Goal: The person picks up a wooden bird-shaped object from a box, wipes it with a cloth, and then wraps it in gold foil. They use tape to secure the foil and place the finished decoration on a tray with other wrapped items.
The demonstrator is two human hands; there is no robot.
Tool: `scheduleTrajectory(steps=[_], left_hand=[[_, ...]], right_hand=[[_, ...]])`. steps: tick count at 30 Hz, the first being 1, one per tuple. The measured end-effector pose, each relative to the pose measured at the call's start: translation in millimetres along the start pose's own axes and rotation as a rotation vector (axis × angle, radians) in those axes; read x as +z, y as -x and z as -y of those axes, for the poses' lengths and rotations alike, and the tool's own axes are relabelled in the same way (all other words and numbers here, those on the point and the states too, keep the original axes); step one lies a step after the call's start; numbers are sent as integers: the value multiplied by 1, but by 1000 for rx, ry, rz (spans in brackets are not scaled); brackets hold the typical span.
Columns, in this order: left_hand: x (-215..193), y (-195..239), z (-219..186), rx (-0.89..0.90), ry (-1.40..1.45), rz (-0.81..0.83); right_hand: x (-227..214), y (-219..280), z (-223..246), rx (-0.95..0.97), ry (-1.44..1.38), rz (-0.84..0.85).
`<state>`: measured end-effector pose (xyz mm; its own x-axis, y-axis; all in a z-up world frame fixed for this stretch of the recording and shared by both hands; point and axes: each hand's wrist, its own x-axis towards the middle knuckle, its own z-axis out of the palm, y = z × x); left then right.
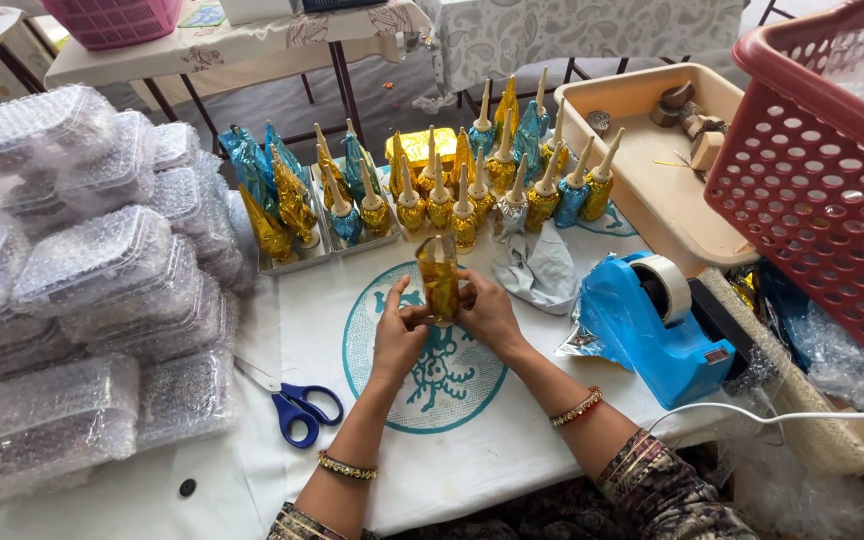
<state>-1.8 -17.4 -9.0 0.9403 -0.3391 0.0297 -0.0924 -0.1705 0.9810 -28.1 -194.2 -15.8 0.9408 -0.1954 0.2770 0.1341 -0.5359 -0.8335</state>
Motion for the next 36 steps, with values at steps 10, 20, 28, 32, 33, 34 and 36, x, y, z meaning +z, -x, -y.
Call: scheduleTrajectory(steps=[10, 20, 28, 32, 33, 34, 36], left_hand=[[-4, -6, 7, -123, 320, 64], [-12, 1, -11, 209, -171, -163], [-36, 11, -68, 850, -435, -261], [-45, 4, -99, 953, -785, -153], [-46, 0, -105, 954, -790, -152], [-48, -3, -111, 986, -856, -109], [-48, -9, -123, 1020, -923, -58]], right_hand=[[-4, 6, 15, 5, -69, 39], [-3, 2, 18, 37, -74, 98], [-4, 4, 16, 24, 13, 125], [-7, 3, 16, 32, 17, 144], [-7, 1, 14, 30, 12, 142], [-6, -1, 13, 49, 28, 155], [-7, -2, 11, 72, 40, 162]])
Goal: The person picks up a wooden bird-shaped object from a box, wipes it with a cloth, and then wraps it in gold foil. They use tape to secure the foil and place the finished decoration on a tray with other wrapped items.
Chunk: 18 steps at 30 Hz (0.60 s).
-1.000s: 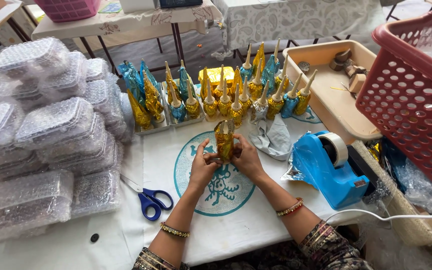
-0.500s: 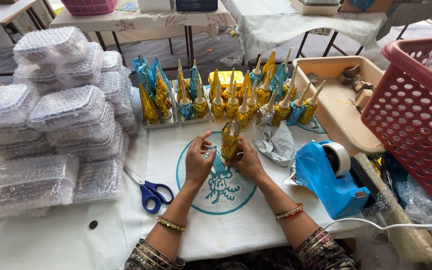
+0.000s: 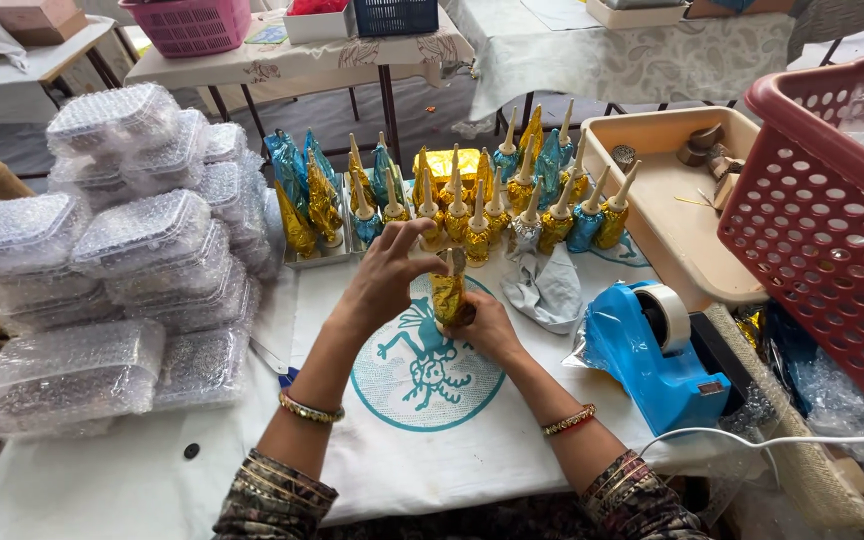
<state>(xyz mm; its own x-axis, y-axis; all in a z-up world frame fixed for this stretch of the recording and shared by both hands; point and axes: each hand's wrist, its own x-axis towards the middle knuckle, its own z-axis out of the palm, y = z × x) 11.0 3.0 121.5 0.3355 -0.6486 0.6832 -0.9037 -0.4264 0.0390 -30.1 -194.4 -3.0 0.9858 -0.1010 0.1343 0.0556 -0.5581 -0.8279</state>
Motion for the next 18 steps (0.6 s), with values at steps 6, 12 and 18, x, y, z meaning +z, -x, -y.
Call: scheduleTrajectory(steps=[6, 12, 18], left_hand=[[-9, -25, 1, 121, -182, 195], [-10, -33, 2, 151, -336, 274], [-16, -31, -6, 93, -253, 250]], right_hand=[[-2, 0, -1, -46, 17, 16], [-1, -2, -6, -50, 62, 33], [-3, -4, -7, -26, 26, 46]])
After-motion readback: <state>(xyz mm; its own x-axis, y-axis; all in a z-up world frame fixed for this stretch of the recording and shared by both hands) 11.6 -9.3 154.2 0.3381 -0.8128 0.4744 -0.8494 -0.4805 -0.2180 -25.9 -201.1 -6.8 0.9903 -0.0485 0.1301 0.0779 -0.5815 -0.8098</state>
